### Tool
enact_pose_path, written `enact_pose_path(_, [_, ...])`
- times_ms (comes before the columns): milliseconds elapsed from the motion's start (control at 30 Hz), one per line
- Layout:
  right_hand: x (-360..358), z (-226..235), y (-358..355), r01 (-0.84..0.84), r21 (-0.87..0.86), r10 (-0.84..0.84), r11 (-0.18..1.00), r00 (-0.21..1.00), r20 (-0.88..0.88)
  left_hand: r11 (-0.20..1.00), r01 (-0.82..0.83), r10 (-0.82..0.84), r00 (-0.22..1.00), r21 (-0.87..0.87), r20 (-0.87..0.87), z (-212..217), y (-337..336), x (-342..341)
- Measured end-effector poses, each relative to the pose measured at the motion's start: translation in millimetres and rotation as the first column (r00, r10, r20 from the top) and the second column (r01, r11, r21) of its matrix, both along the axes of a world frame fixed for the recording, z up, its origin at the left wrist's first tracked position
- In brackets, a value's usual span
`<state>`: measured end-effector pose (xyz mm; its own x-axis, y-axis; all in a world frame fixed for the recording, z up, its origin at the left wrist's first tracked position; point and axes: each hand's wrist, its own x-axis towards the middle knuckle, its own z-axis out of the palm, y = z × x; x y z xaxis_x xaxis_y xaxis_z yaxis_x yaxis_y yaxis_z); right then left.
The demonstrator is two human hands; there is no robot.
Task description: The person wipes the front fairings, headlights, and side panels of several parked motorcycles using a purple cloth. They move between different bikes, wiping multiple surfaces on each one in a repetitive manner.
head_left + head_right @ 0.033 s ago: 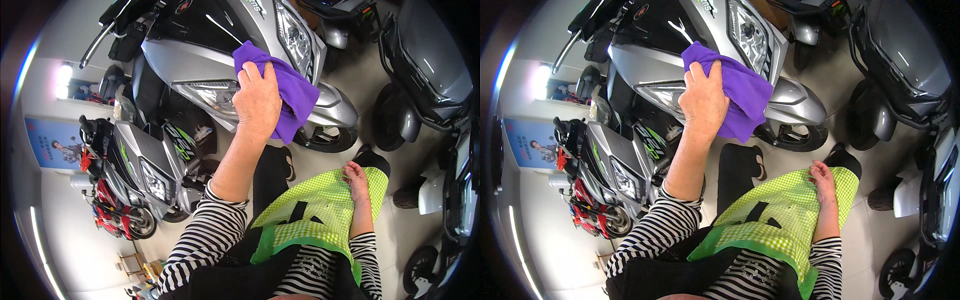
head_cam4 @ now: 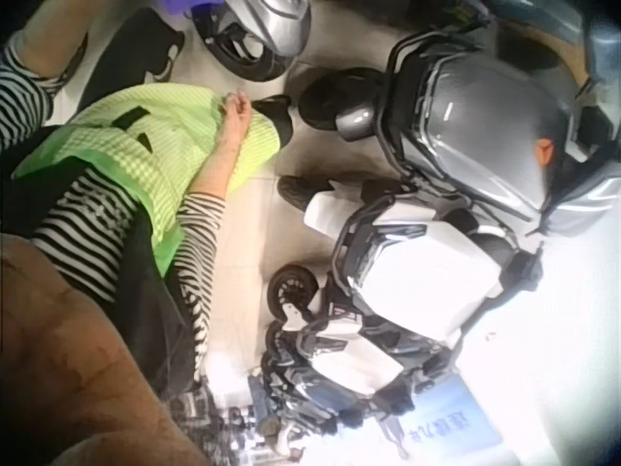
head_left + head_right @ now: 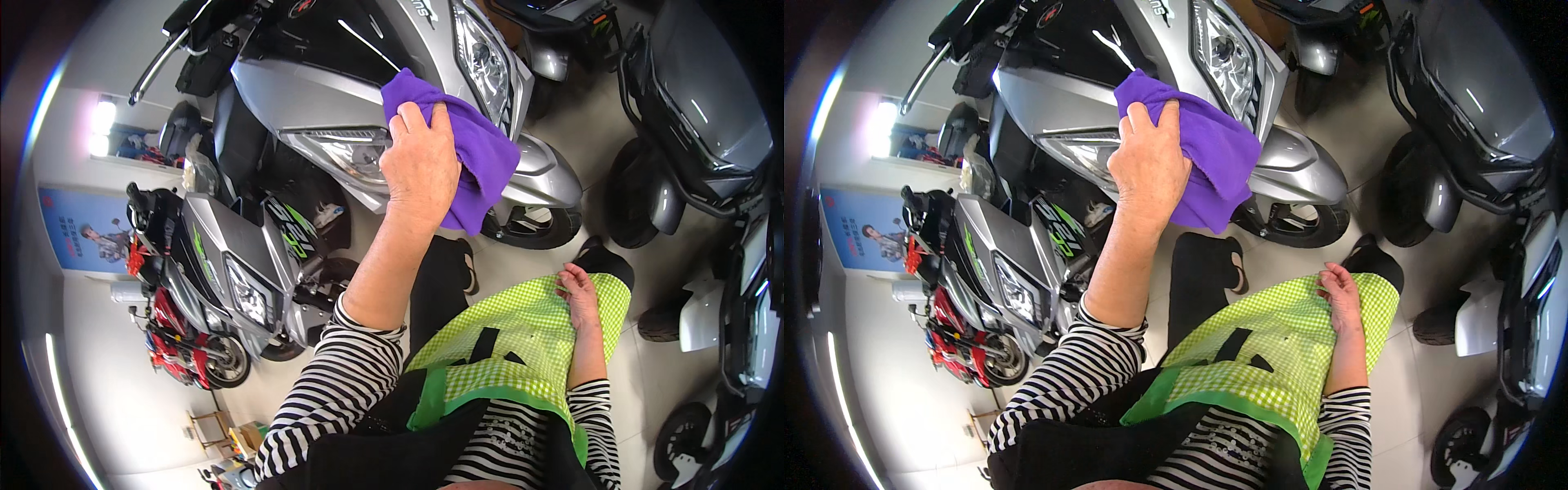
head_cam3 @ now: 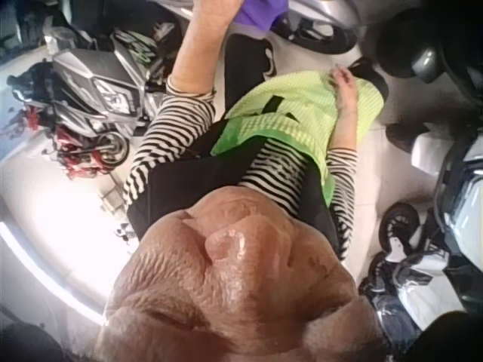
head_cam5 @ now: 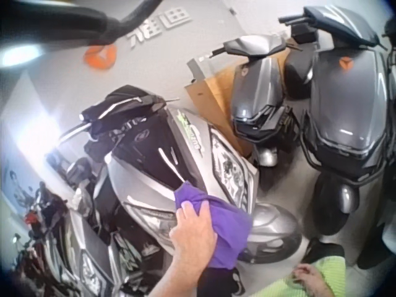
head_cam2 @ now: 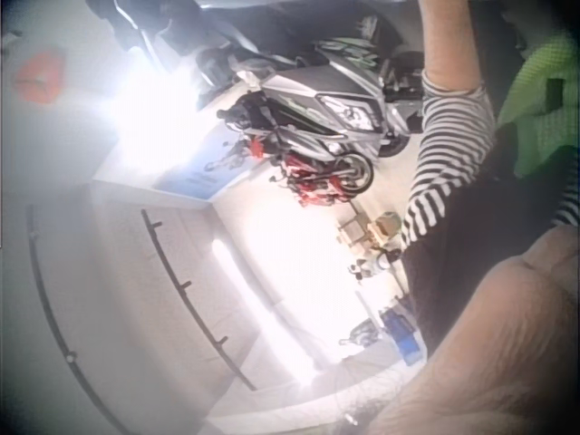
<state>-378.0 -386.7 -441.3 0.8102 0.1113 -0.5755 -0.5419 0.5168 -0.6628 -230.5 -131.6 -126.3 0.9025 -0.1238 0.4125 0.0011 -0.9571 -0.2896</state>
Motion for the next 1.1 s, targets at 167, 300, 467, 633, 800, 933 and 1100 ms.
enact_pose_path(167, [-2.5, -5.9, -2.5, -0.001, -0.013, 0.001, 1.0, 1.0, 0.006, 0.993, 0.005, -0.003, 1.0, -0.12, 0.015, 0.0, -1.9, -4.3])
enact_pose_path(300, [-4.6, -8.5, -4.0, 0.014, -0.011, -0.013, 1.0, 0.999, 0.029, 0.931, -0.072, -0.002, 0.979, -0.357, -0.203, -10.2, -4.4, -11.8])
enact_pose_path(467, [-3.5, -6.8, -4.3, 0.032, -0.019, -0.031, 0.999, 0.999, 0.033, 0.796, -0.055, -0.187, 0.925, -0.603, -0.33, -33.0, -2.5, -44.9])
enact_pose_path(633, [-2.4, -2.6, -1.6, -0.003, -0.045, 0.004, 0.999, 1.0, 0.021, 0.775, 0.181, -0.193, 0.98, -0.605, 0.046, -18.4, 8.7, -49.4])
enact_pose_path(800, [-0.8, -1.5, 0.5, -0.021, -0.087, 0.02, 0.996, 1.0, -0.009, 0.937, 0.12, -0.077, 0.987, -0.327, 0.14, -3.4, 18.7, -2.3])
enact_pose_path(933, [-1.2, 0.0, 1.0, -0.033, -0.097, 0.031, 0.995, 0.999, -0.019, 0.963, 0.221, -0.18, 0.954, -0.155, 0.242, -46.9, 0.9, 0.4])
enact_pose_path(1100, [-5.5, 5.5, 0.6, -0.012, -0.097, 0.01, 0.995, 1.0, -0.017, 0.937, 0.342, -0.314, 0.913, -0.069, 0.262, -106.2, 2.7, -20.3])
